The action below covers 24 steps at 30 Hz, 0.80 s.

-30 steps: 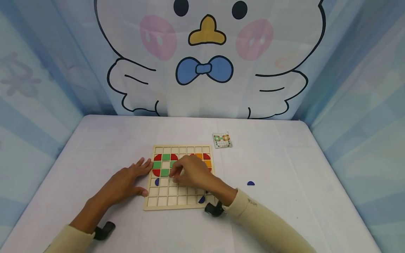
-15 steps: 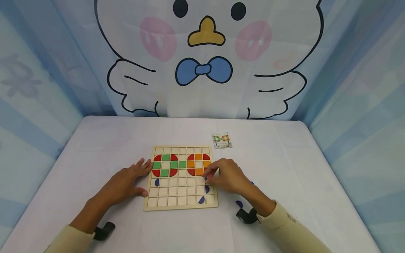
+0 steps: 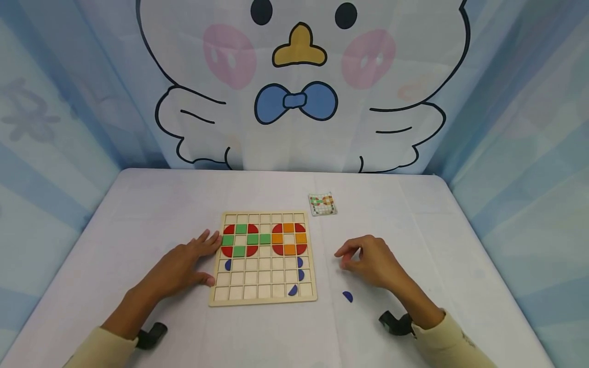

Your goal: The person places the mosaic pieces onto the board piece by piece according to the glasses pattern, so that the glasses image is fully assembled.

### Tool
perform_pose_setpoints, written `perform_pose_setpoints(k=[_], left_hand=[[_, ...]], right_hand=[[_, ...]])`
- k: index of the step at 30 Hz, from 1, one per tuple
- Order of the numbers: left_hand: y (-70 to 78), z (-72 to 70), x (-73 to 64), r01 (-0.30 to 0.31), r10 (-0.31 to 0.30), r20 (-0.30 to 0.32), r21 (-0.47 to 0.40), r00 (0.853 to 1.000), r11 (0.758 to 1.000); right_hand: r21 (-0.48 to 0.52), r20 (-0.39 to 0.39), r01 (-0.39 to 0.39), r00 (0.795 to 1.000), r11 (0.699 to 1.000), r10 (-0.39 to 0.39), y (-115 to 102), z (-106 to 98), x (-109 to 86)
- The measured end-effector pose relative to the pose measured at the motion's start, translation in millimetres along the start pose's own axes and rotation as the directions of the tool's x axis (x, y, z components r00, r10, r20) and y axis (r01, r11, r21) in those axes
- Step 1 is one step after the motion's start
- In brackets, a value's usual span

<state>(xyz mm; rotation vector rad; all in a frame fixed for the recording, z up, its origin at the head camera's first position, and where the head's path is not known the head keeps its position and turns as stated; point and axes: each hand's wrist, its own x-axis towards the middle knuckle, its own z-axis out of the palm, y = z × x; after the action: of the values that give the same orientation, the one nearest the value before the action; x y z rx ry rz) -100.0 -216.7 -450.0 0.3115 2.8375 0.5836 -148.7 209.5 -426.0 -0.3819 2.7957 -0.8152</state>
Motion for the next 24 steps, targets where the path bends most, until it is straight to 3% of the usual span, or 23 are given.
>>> perform_pose_setpoints(k=[7, 15, 24], left_hand=[[0.5, -0.2, -0.3, 0.008, -0.008, 0.004, -0.009, 1.000, 1.000], [0.6, 0.1, 0.0, 0.009, -0.008, 0.005, -0.007, 1.000, 1.000], [-0.8, -0.1, -0.2, 0.003, -0.003, 0.002, -0.014, 1.000, 1.000]], right_hand=[[-0.045, -0.069, -0.054, 0.996, 0.998, 0.051, 26.2, -12.8, -6.6], [-0.064, -0.041, -0.127, 0.991, 0.990, 0.125, 42.4, -12.6, -8.7], [-0.045, -0.035, -0.069, 0.997, 0.997, 0.067, 33.0, -5.6, -5.5]])
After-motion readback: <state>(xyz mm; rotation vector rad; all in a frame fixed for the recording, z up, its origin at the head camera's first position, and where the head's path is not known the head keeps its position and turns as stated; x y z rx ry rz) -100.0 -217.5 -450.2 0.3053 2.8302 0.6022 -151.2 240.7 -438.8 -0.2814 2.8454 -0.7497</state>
